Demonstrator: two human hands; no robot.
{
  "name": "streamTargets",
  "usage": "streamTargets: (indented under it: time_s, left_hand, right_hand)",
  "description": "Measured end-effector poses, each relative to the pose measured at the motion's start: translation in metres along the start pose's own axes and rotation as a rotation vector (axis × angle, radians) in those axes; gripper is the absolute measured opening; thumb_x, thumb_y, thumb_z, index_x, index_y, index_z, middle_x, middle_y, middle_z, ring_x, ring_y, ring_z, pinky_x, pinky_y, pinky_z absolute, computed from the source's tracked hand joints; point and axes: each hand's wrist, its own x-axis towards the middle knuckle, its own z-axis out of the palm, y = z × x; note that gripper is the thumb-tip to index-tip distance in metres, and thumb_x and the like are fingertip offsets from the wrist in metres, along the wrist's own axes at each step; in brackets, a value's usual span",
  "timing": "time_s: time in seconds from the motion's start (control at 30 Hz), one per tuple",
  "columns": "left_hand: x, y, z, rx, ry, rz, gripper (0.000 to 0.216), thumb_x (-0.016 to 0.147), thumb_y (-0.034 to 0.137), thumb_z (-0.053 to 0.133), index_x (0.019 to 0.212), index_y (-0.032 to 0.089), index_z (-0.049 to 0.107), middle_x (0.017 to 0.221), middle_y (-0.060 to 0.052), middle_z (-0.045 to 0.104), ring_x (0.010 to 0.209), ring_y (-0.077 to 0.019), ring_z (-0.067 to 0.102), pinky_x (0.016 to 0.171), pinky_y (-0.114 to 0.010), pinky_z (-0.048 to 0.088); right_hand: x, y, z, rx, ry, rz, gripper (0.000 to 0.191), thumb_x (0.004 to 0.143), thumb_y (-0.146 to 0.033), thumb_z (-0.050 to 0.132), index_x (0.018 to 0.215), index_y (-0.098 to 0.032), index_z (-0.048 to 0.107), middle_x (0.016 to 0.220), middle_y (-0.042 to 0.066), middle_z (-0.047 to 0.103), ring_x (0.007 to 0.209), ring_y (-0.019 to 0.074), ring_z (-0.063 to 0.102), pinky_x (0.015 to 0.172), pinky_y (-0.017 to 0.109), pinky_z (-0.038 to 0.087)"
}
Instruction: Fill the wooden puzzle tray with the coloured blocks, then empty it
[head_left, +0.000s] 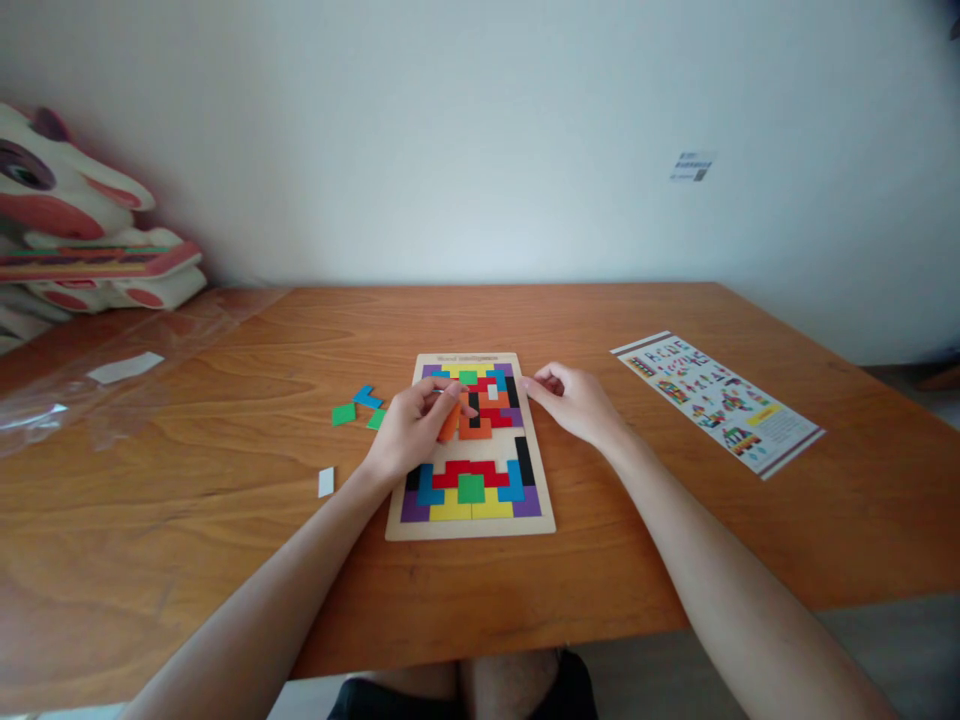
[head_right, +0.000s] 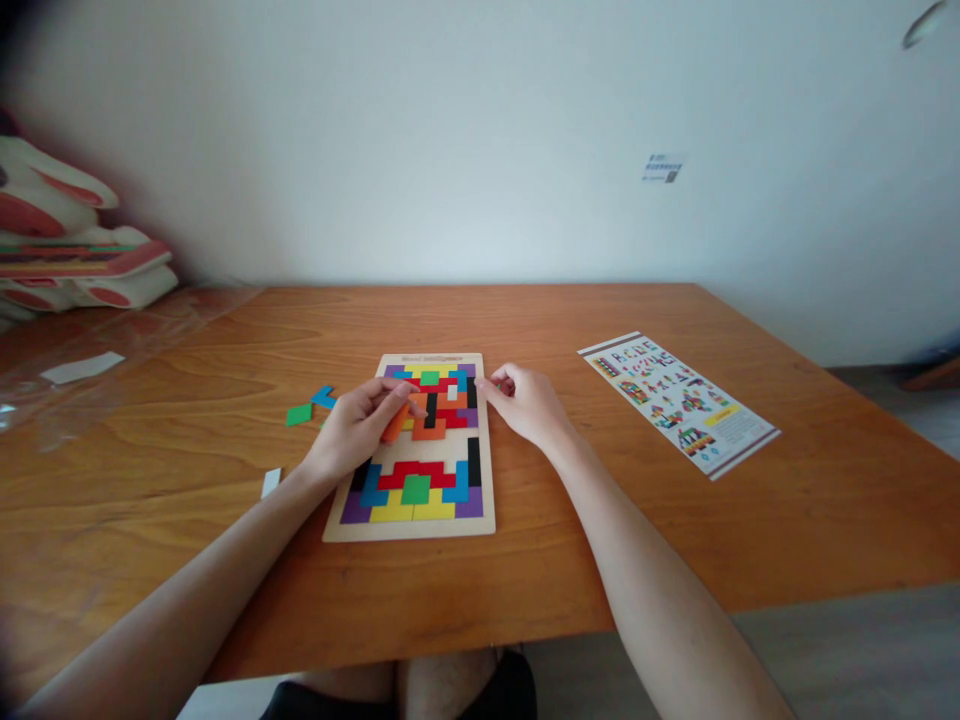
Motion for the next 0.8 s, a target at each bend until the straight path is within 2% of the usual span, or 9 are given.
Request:
streamTargets:
  time_s: [0.17,0.23,0.37,0.5,0.6,0.7,0.8]
  left_hand:
    - [0.004,0.000,-0.004,-0.276,0.141,-0.089,0.044,0.085,0.062,0.062,0.085,0.018,0.058,0.055,0.006,0.053,0.039,-0.0054,0.038,0.037,-0.018,0.031]
    - [0.005,0.000,-0.006,-0.350,0.164,-0.110,0.042,0.084,0.059,0.065,0.082,0.018,0.058,0.054,0.007,0.047,0.039,-0.0044,0.036,0.036,-0.017,0.028]
    - [0.008,0.000,-0.010,-0.520,0.182,-0.201,0.037,0.078,0.050,0.074,0.086,0.016,0.061,0.067,0.004,0.056,0.044,-0.0024,0.042,0.035,-0.014,0.027]
    - [0.010,0.002,-0.011,-0.684,0.202,-0.307,0.023,0.077,0.025,0.077,0.093,0.014,0.065,0.076,0.001,0.063,0.054,-0.0031,0.055,0.045,-0.011,0.042]
    - [0.009,0.003,-0.011,-0.725,0.211,-0.328,0.022,0.080,0.014,0.073,0.101,0.014,0.066,0.079,-0.001,0.066,0.062,-0.0054,0.062,0.056,-0.013,0.051]
    - [0.010,0.000,-0.011,-0.707,0.204,-0.289,0.029,0.080,0.016,0.073,0.108,0.015,0.063,0.091,-0.005,0.071,0.068,-0.0075,0.066,0.059,-0.015,0.053]
    - [0.010,-0.005,-0.013,-0.586,0.177,-0.215,0.031,0.082,0.028,0.073,0.108,0.015,0.062,0.096,-0.007,0.073,0.069,-0.0094,0.067,0.059,-0.017,0.054]
  right_hand:
    - [0.004,0.009,-0.001,-0.092,0.117,-0.003,0.022,0.089,-0.041,0.060,0.087,-0.020,0.066,0.079,0.006,0.072,0.068,0.0190,0.063,0.066,0.032,0.046]
    - [0.004,0.010,-0.002,-0.099,0.126,-0.007,0.019,0.089,-0.039,0.060,0.087,-0.020,0.066,0.081,0.006,0.073,0.069,0.0193,0.064,0.067,0.033,0.047]
    - [0.004,0.011,-0.001,-0.112,0.128,-0.018,0.017,0.089,-0.036,0.061,0.087,-0.020,0.067,0.082,0.006,0.073,0.068,0.0191,0.064,0.067,0.033,0.048]
    - [0.006,0.017,0.000,-0.119,0.135,-0.048,0.014,0.088,-0.033,0.061,0.087,-0.020,0.067,0.084,0.007,0.073,0.072,0.0194,0.065,0.071,0.034,0.050]
    - [0.007,0.022,0.001,-0.127,0.153,-0.063,0.014,0.088,-0.032,0.062,0.089,-0.020,0.067,0.089,0.008,0.072,0.077,0.0200,0.065,0.076,0.035,0.051]
    - [0.006,0.025,0.001,-0.152,0.151,-0.047,0.021,0.087,-0.038,0.065,0.094,-0.019,0.068,0.095,0.010,0.070,0.079,0.0209,0.066,0.078,0.037,0.052]
    - [0.005,0.025,0.001,-0.181,0.122,-0.043,0.030,0.084,-0.045,0.069,0.097,-0.018,0.069,0.098,0.012,0.069,0.081,0.0222,0.066,0.078,0.038,0.053]
